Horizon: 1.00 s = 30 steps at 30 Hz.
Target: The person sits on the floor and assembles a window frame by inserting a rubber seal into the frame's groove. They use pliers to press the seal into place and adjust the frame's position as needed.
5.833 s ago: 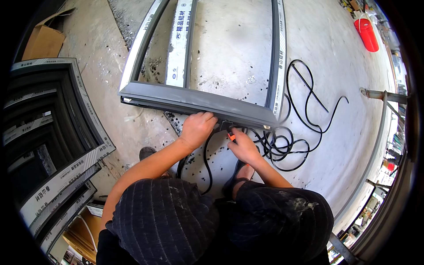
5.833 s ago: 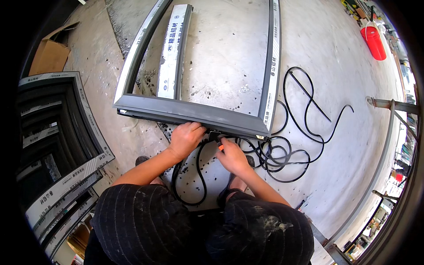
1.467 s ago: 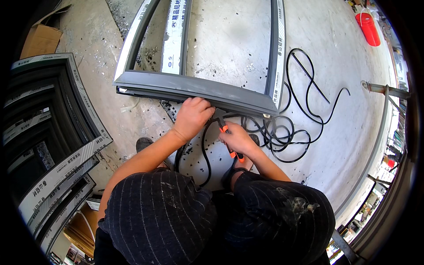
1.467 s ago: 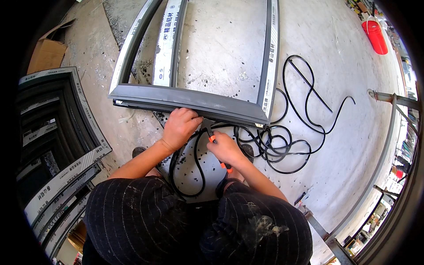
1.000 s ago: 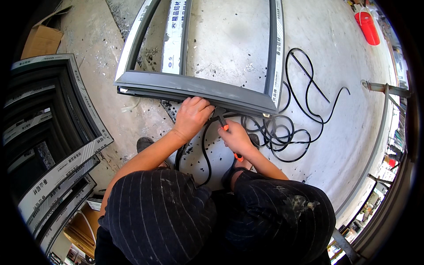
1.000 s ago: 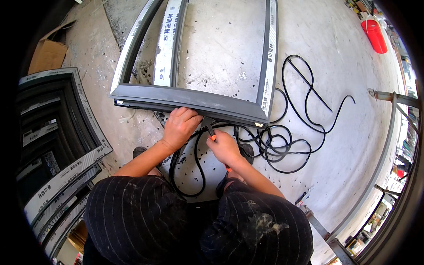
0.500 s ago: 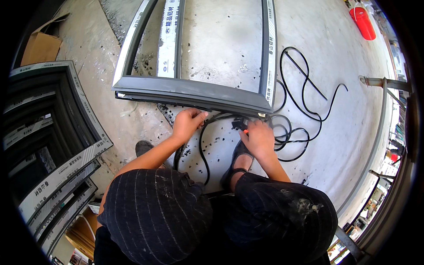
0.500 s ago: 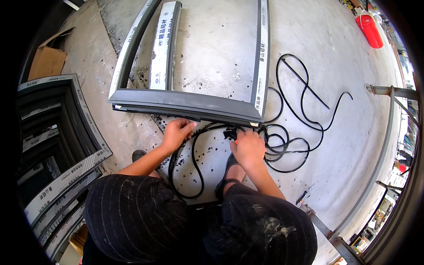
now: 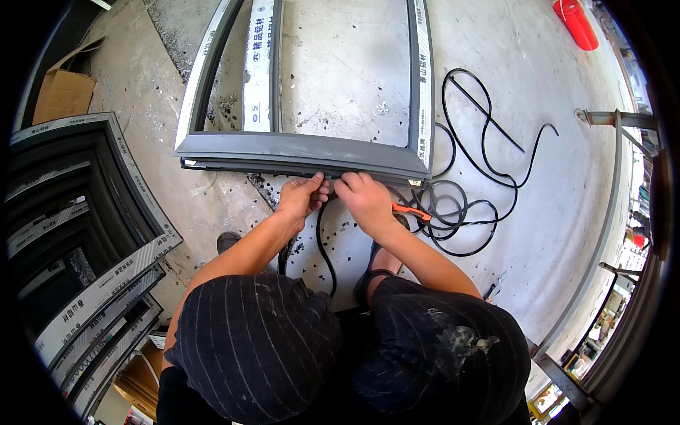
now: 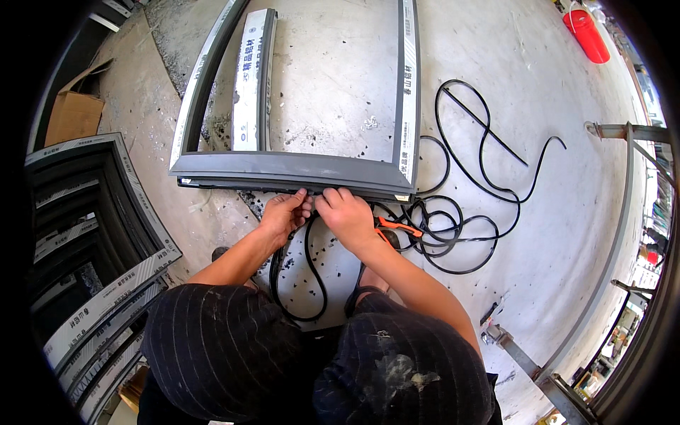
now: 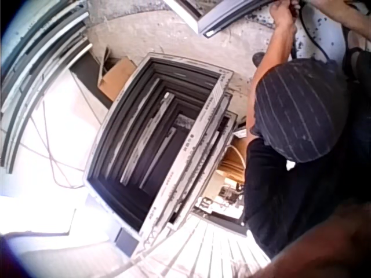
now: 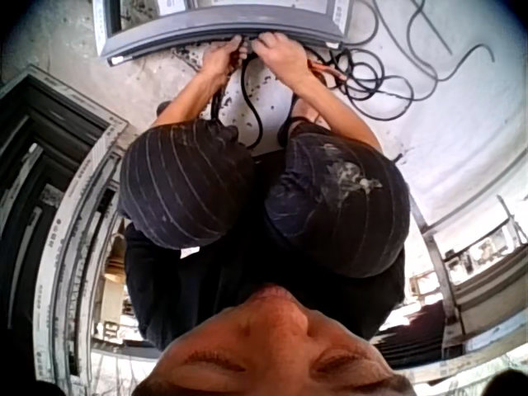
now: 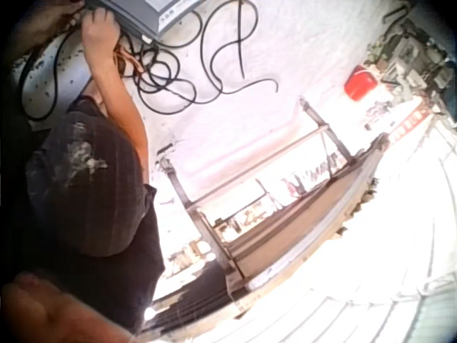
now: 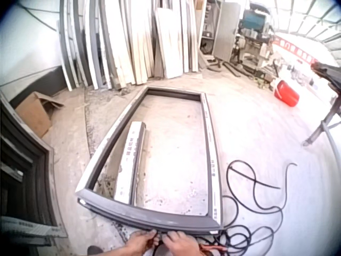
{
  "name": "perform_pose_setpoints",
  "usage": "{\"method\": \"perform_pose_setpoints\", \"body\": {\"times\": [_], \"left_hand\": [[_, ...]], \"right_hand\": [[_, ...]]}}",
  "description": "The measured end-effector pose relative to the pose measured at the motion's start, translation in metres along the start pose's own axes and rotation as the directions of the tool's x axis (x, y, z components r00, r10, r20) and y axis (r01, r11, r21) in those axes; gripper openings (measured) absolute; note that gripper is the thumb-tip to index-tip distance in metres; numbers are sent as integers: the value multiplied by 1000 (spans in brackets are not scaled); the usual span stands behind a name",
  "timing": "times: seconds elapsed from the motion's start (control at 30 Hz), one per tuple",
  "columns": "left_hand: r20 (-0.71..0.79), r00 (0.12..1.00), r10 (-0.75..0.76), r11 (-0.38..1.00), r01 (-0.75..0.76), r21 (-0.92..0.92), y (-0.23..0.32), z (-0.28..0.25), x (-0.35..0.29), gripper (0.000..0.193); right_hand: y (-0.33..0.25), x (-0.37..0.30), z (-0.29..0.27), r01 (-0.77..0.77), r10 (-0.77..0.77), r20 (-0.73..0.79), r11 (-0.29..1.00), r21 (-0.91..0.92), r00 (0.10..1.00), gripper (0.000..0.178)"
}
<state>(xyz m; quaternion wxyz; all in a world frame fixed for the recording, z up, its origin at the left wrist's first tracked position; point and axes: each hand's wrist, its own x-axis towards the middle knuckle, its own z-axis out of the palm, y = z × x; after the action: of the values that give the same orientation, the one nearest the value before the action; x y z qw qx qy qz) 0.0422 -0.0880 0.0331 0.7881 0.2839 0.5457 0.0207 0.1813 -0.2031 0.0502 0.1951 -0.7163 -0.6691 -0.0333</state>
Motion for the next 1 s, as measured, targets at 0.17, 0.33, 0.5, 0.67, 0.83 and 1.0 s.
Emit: {"method": "perform_pose_setpoints", "body": {"times": [0.17,0.33,0.5,0.67,0.83,1.0], "left_hand": [[29,999,-28,999,29,-44,1,1,-1,23],[11,998,-58,991,59,-121,-1,5,0,18],[-27,999,-39,985,33,-170,-5,2,6,14],[-72,997,-13,989,2,-146,2,3,-2,15],[-83,997,8,999,-11,-32,1,4,-1,19],[-47,998,36,998,-33,60,-2,11,-4,26]], "right_hand": [[4,5,7,60,-62,-96,998,-26,993,19],[6,6,11,95,-97,-97,995,-26,991,17],[8,4,11,96,-97,-55,995,-23,994,15],[7,2,12,79,-81,-68,996,-28,994,16],[3,2,13,41,-42,-80,999,-21,996,16],[3,0,14,10,-10,-77,1000,-2,997,16]]}}
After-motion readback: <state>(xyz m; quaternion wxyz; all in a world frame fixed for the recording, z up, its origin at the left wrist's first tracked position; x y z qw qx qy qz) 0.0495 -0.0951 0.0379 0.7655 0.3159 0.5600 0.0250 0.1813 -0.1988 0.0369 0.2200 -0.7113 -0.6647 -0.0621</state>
